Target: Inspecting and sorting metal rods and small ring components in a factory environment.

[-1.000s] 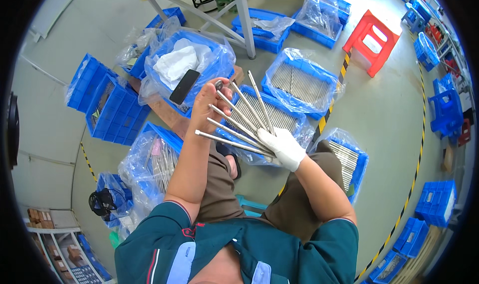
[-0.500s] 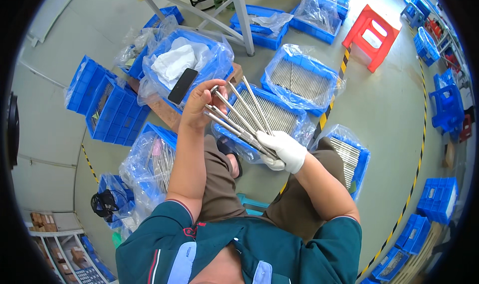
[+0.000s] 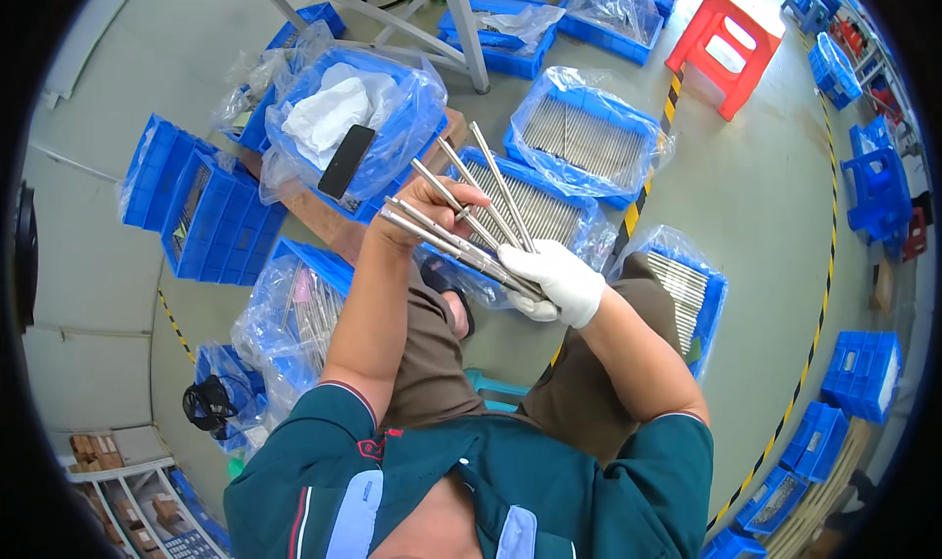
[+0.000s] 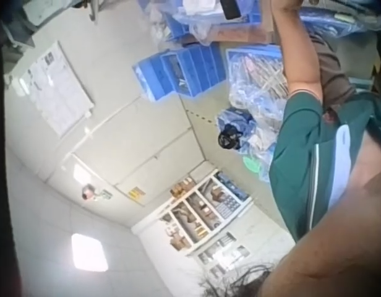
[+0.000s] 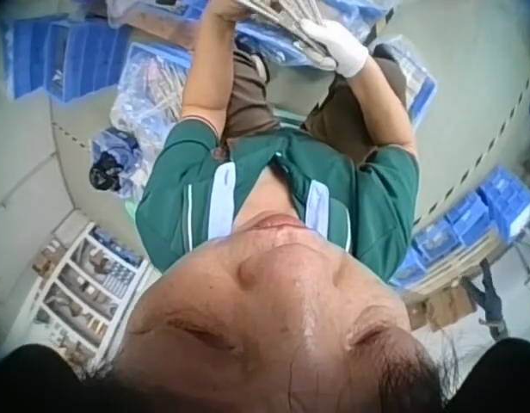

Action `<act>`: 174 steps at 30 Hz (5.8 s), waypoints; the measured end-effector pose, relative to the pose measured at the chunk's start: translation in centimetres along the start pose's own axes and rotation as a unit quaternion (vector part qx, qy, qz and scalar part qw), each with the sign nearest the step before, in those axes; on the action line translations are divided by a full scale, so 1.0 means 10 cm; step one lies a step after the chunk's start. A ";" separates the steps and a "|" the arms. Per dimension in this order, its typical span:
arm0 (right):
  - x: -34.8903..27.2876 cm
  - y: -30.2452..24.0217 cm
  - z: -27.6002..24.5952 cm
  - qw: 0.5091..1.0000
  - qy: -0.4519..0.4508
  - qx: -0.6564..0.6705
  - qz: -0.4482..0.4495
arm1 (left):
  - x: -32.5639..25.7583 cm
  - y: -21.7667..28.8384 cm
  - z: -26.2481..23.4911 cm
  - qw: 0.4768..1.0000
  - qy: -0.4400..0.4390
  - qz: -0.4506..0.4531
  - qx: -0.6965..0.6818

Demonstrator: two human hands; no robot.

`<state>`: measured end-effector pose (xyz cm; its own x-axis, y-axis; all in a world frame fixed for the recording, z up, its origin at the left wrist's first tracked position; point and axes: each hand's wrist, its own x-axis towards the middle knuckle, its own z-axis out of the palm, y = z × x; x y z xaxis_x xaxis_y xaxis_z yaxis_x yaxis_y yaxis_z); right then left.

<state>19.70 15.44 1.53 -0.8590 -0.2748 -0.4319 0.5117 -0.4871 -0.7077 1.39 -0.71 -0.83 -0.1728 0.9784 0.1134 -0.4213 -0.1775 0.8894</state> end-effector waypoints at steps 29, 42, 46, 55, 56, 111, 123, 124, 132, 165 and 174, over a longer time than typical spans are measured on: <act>0.06 0.09 0.08 0.994 -0.089 0.003 0.062 | -0.20 0.25 0.07 0.967 0.182 0.174 -0.047; 0.04 0.05 0.04 0.990 -0.136 0.026 0.015 | -0.01 -0.08 0.16 0.993 0.021 0.028 -0.109; 0.04 0.07 0.04 0.990 -0.134 0.033 0.006 | 0.01 -0.06 0.25 0.994 0.030 0.056 -0.089; 0.06 0.15 0.08 0.981 -0.179 0.024 0.068 | -0.11 0.32 0.09 0.955 0.171 0.228 -0.085; 0.06 0.12 0.12 0.982 -0.177 0.017 0.068 | -0.12 0.31 0.07 0.958 0.180 0.200 -0.096; 2.48 2.33 -1.29 0.897 0.191 0.333 0.217 | 0.29 -0.74 0.99 0.962 0.232 -0.065 -0.126; 3.96 1.86 -1.54 0.927 0.210 0.292 0.107 | 0.04 -0.11 0.61 0.961 0.183 -0.005 -0.206; 4.05 1.86 -1.51 0.928 0.226 0.268 0.129 | 0.02 -0.07 0.58 0.956 0.178 -0.017 -0.232; 4.38 2.03 -1.67 0.919 0.313 0.179 0.157 | 0.02 -0.07 0.45 0.947 0.183 -0.034 -0.261; 4.21 1.13 -1.20 0.688 0.538 -0.455 0.175 | -0.05 0.03 0.31 0.935 0.192 -0.073 -0.290; 4.12 1.34 -1.55 0.700 0.543 -0.416 0.205 | -0.06 0.04 0.29 0.935 0.221 -0.067 -0.271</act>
<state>-8.58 10.41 -34.41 -0.3501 0.7618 -0.5451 0.9319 0.2246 -0.2848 3.93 -1.10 0.79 -0.3868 0.8774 -0.2837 -0.8336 -0.2011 0.5145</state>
